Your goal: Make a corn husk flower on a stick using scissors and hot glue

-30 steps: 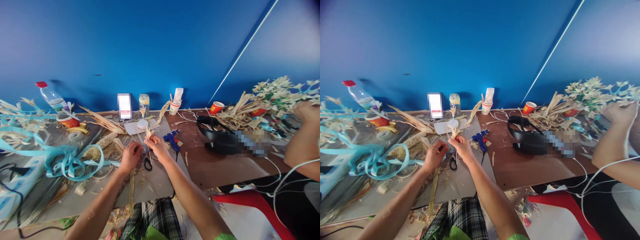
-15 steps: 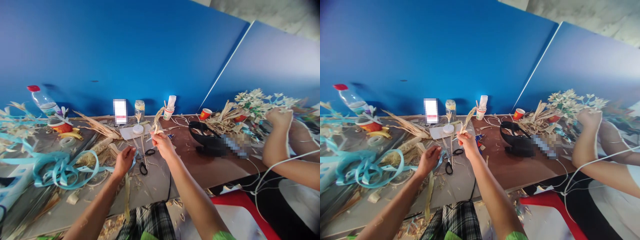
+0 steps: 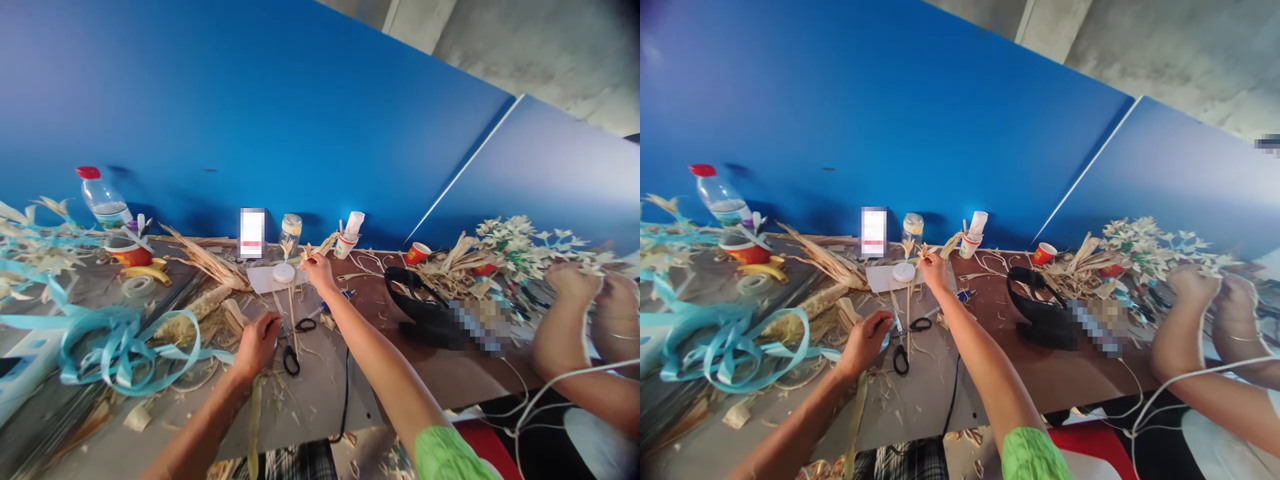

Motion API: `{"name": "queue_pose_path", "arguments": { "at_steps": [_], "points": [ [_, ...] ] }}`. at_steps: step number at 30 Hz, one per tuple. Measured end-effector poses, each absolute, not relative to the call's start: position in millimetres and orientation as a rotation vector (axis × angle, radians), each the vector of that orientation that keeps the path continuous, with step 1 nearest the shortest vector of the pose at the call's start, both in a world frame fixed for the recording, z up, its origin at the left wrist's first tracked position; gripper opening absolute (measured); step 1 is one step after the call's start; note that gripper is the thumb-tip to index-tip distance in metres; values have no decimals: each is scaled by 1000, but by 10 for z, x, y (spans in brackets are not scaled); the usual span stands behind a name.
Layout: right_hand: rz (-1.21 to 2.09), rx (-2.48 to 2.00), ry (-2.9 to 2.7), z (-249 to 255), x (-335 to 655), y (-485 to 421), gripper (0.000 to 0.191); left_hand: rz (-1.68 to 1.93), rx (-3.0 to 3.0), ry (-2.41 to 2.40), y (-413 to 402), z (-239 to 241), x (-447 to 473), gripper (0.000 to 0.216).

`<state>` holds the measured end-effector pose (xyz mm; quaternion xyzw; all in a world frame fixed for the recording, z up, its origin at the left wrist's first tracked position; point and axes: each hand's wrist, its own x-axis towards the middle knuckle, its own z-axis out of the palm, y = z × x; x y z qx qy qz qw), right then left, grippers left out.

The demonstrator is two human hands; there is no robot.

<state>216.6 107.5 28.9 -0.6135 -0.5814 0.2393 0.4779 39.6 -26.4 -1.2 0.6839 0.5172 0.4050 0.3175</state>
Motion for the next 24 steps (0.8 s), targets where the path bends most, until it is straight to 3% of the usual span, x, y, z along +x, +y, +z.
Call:
{"name": "queue_pose_path", "arguments": {
  "at_steps": [8, 16, 19, 24],
  "points": [
    [449, -1593, -1552, 92, 2003, 1294, 16, 1010, 1893, 1362, -274, 20, 413, 27],
    [590, -1598, -1590, -61, 1980, 1415, 8, 996, 1900, 1380, -268, 12, 410, 26],
    [655, -1611, -1569, -97, 2020, 1429, 14, 1012, 1890, 1392, -266, 26, 409, 26],
    [727, -1643, -1514, -140, 2075, 1421, 40, 1052, 1878, 1384, -253, 35, 400, 26]
  ]
}}
